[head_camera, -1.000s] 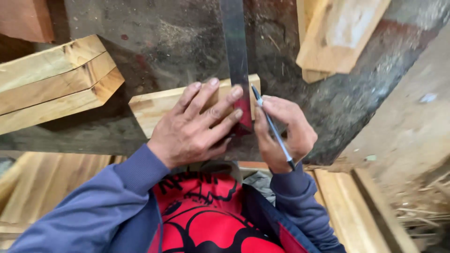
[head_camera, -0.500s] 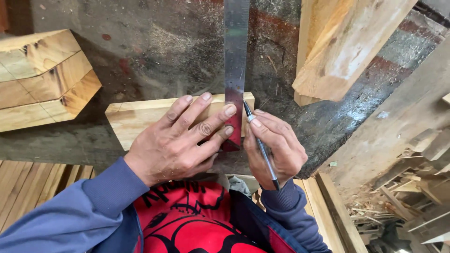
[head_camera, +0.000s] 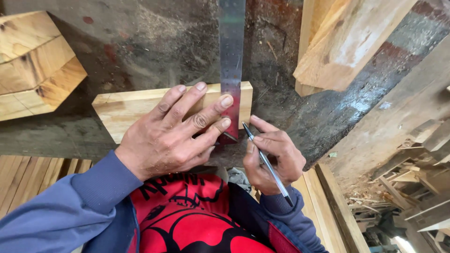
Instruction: Marking wooden blocks with a square and pen for precision cutting
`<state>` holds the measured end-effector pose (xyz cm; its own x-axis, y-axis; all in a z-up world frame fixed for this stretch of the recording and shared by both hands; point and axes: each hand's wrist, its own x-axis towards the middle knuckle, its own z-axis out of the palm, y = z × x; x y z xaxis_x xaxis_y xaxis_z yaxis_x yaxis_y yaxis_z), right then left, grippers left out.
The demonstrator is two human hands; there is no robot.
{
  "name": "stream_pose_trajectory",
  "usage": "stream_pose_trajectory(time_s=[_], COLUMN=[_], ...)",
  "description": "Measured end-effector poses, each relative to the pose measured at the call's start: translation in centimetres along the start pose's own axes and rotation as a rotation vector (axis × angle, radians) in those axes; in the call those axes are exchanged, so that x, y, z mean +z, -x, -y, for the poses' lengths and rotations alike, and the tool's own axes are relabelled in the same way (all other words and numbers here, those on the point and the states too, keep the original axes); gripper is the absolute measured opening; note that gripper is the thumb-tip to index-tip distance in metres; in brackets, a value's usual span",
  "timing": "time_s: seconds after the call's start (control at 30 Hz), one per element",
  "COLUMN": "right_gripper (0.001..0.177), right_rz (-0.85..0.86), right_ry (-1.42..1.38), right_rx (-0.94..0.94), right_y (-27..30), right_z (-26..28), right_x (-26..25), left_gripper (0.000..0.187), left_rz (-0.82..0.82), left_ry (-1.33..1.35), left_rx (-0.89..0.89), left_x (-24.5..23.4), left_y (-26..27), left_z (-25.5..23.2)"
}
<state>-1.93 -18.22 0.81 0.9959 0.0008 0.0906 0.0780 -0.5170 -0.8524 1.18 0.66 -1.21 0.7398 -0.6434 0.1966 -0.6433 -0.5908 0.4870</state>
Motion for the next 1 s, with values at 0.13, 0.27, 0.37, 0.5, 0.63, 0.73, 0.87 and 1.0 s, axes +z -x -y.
stream_pose_trajectory(time_s=[0.13,0.27,0.37,0.5,0.63,0.73,0.87,1.0], right_gripper=[0.01,0.01,0.009,0.009,0.013,0.01,0.016,0.034], right_rz=[0.014,0.039,0.046,0.079,0.119,0.295,0.157,0.465], right_ry=[0.022,0.049,0.06,0.089,0.165,0.237,0.008,-0.017], right_rx=[-0.005,0.001,0.0,-0.017,-0.059,-0.014,0.445,0.701], right_y=[0.3,0.5,0.5,0.4,0.2,0.5,1.7,1.6], right_z=[-0.2,-0.2,-0.1,-0.2,0.4,1.0,1.2,2.4], right_x=[-0.1,-0.2,-0.2,-0.4,-1.2,-1.7,-1.3,-0.3], left_gripper=[0.027,0.027,0.026,0.025,0.024,0.025,0.026,0.031], left_rz=[0.02,0.023,0.019,0.015,0.01,0.019,0.02,0.029], left_ry=[-0.009,-0.019,-0.015,-0.019,-0.012,-0.016,-0.034,-0.065], left_rx=[0.009,0.008,0.009,0.009,0.013,0.017,0.022,0.043], left_x=[0.2,0.3,0.3,0.3,0.3,0.2,0.2,0.0], left_y=[0.2,0.3,0.2,0.1,0.2,0.2,0.1,0.5], left_z=[-0.1,-0.2,-0.1,-0.1,-0.1,-0.1,-0.1,-0.2])
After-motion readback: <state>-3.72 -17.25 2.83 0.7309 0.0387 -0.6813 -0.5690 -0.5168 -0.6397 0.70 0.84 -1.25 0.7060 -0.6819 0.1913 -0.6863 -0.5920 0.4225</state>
